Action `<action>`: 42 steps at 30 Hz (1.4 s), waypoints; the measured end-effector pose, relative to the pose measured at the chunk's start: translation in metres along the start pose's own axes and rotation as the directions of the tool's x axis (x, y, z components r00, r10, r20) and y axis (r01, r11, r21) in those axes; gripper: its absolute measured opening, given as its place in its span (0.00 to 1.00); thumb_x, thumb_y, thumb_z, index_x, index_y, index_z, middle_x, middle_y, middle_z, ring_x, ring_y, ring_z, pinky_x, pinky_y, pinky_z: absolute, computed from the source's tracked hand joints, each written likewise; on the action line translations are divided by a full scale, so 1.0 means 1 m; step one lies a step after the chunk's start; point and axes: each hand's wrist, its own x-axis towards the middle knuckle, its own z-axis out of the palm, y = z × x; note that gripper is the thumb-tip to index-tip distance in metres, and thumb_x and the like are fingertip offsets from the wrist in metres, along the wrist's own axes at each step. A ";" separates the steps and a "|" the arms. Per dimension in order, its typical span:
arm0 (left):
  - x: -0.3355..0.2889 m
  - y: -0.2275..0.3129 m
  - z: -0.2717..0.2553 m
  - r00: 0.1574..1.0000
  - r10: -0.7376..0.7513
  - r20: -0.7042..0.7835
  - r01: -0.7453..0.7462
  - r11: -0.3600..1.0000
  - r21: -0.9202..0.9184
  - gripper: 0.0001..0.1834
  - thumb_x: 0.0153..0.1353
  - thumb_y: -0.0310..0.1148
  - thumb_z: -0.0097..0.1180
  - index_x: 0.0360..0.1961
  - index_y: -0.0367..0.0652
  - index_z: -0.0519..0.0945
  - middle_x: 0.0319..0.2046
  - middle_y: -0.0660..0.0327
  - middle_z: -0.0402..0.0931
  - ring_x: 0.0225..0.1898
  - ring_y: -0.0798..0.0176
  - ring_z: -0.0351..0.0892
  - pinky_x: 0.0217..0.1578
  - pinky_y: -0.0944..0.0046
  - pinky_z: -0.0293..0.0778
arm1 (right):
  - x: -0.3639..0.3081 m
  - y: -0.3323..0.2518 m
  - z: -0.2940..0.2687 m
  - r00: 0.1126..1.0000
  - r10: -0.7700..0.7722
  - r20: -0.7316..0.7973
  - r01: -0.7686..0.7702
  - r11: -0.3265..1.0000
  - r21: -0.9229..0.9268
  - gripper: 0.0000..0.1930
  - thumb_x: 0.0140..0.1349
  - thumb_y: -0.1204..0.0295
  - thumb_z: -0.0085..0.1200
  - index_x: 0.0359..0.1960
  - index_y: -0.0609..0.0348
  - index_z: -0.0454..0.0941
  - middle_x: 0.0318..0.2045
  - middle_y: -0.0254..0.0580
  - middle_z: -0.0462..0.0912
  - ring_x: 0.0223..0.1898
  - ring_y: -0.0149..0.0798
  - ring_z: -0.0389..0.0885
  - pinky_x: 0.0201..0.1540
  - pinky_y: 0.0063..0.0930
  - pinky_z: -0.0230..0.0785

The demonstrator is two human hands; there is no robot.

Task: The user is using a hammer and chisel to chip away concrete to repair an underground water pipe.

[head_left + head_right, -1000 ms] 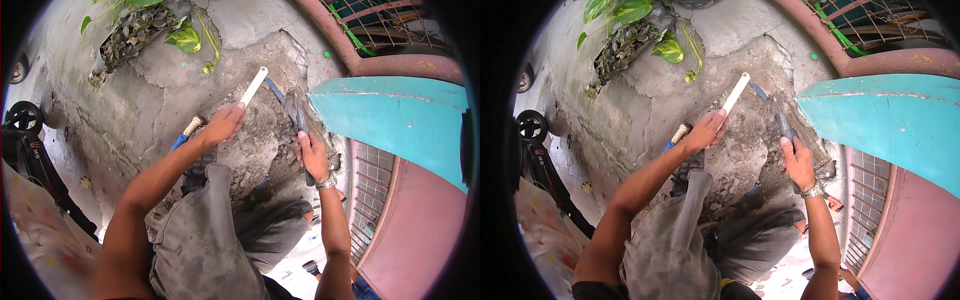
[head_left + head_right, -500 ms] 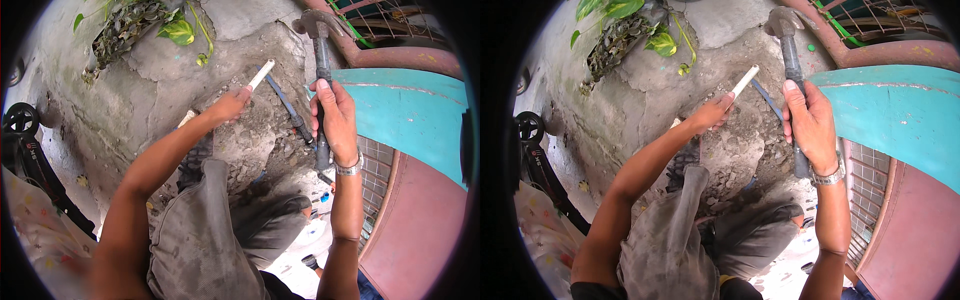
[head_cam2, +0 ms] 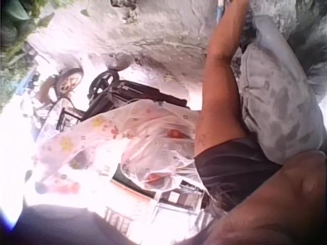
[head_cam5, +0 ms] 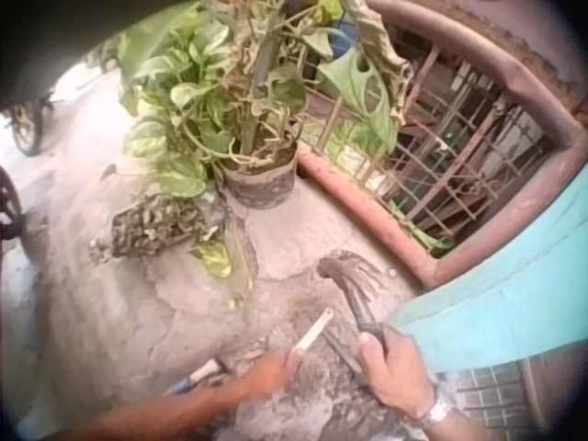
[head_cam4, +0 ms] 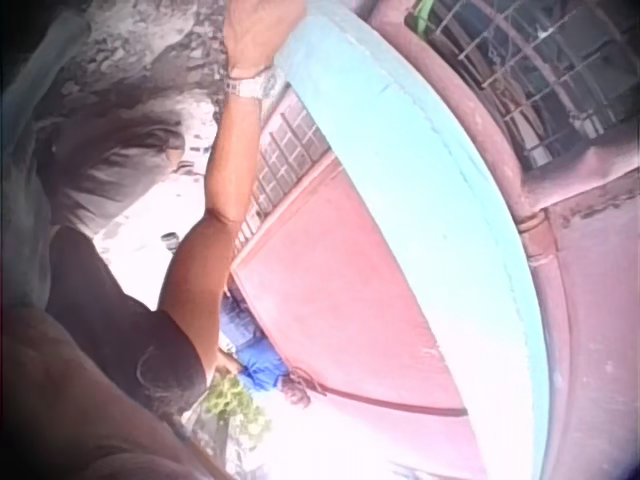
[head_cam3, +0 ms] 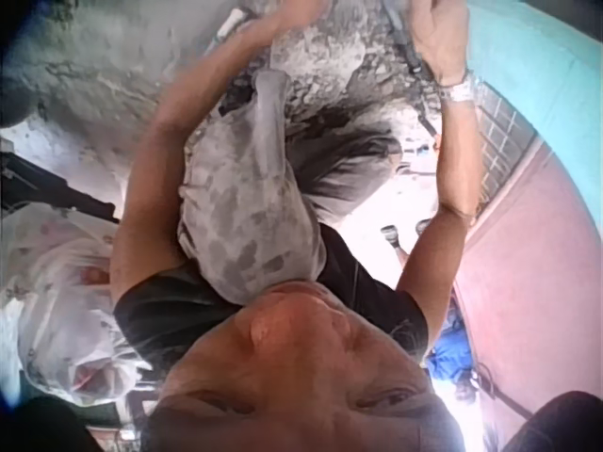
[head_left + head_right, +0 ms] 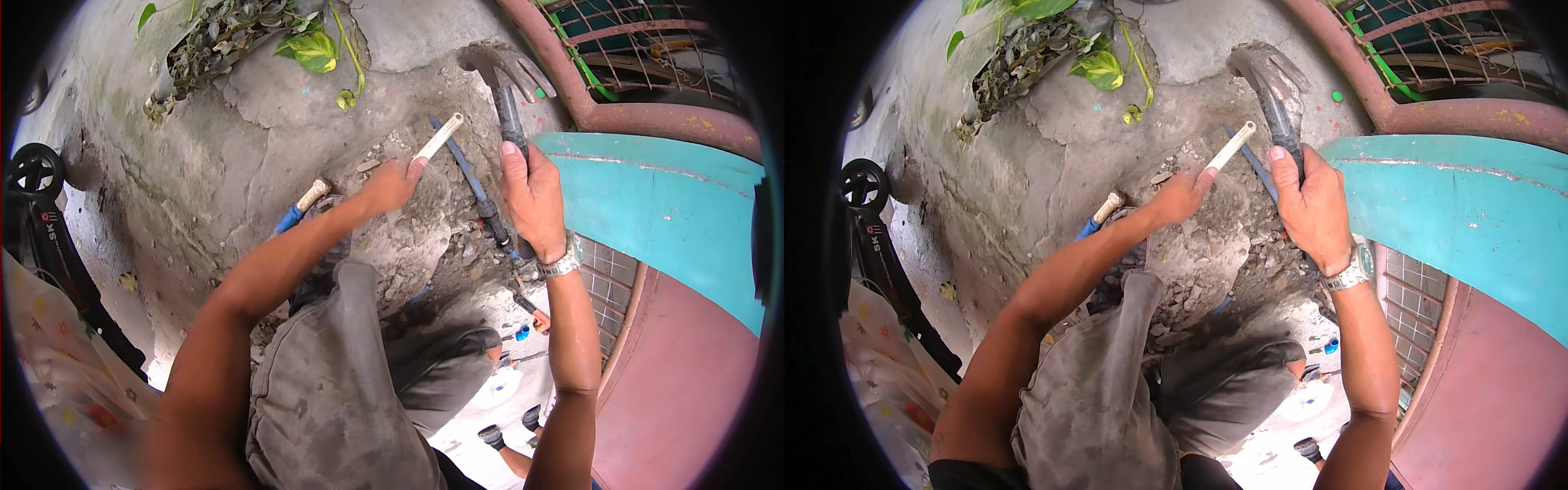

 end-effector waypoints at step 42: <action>-0.005 0.000 0.081 0.979 -0.050 -0.200 -0.029 0.928 -0.373 0.27 0.78 0.50 0.38 0.38 0.36 0.76 0.24 0.46 0.75 0.26 0.44 0.74 0.32 0.47 0.70 | 0.024 0.045 0.006 0.998 -0.044 0.040 0.054 0.946 -0.320 0.31 0.71 0.44 0.47 0.35 0.68 0.79 0.22 0.68 0.79 0.32 0.72 0.81 0.35 0.58 0.72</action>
